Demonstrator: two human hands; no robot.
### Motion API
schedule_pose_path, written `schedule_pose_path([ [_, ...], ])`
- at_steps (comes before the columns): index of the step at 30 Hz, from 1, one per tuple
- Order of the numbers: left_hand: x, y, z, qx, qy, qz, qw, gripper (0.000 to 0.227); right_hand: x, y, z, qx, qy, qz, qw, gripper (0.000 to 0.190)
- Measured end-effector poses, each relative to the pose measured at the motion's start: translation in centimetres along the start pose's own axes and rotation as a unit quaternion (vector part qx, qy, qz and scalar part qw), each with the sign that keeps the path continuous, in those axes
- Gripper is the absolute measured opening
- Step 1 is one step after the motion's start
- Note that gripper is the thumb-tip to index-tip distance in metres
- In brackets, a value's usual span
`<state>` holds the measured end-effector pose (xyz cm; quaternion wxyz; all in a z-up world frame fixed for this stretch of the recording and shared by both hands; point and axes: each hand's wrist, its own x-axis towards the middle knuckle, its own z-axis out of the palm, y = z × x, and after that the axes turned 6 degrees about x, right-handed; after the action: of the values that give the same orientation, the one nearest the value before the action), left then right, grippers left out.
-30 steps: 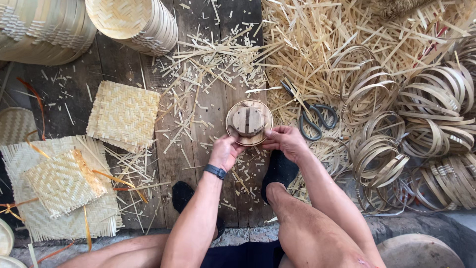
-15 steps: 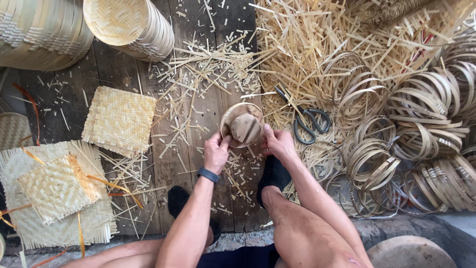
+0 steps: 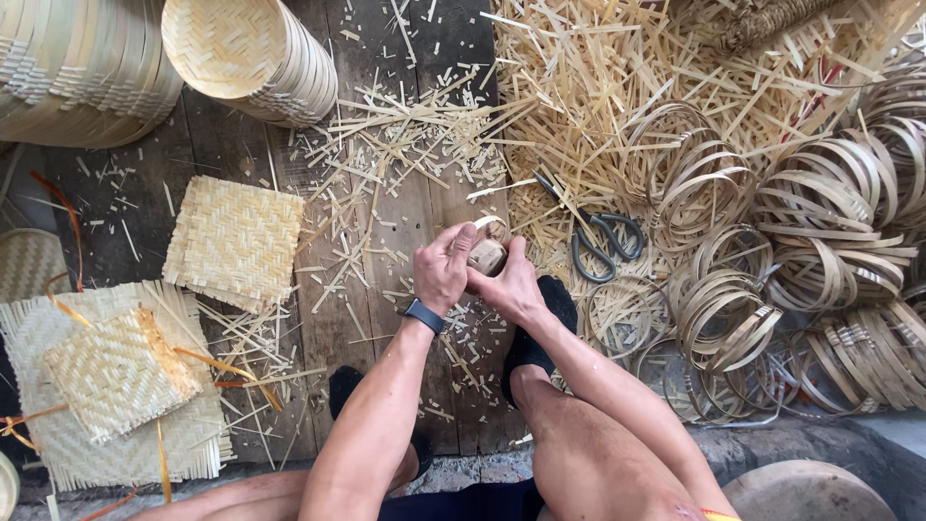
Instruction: The person trims bamboo strips with scissors, weaves them into square mats, and attaches them to circular frames to assemble small containers.
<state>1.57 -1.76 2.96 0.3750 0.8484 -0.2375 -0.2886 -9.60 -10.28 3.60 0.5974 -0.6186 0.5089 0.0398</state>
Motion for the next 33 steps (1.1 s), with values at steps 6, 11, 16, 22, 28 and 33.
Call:
schedule_pose_path([
  [6,2.0,-3.1,-0.8,-0.034,0.028,-0.02,0.999,0.069,0.0,1.9,0.0,0.087,-0.035,0.002,0.996,0.091],
  [11,4.1,-9.1,-4.6,-0.204,0.072,-0.275,0.937,0.063,-0.7,4.0,-3.0,0.264,-0.04,-0.079,0.96,0.107],
  [16,4.5,-12.4,-6.6,-0.363,0.126,-0.368,0.847,0.061,-1.3,1.1,-4.8,-0.156,0.09,-0.079,0.98,0.105],
  [22,3.3,-8.7,-7.1,-0.438,0.057,-0.312,0.841,0.06,-1.3,-0.8,-1.6,-0.249,0.017,-0.217,0.944,0.095],
  [28,0.6,-3.4,-6.4,-0.29,-0.052,-0.223,0.929,0.043,1.5,0.1,-3.7,0.118,-0.021,-0.202,0.972,0.035],
  [33,-0.8,-2.0,-3.2,-0.216,-0.056,-0.128,0.966,0.041,1.9,0.5,-4.0,-0.027,0.027,-0.3,0.953,0.017],
])
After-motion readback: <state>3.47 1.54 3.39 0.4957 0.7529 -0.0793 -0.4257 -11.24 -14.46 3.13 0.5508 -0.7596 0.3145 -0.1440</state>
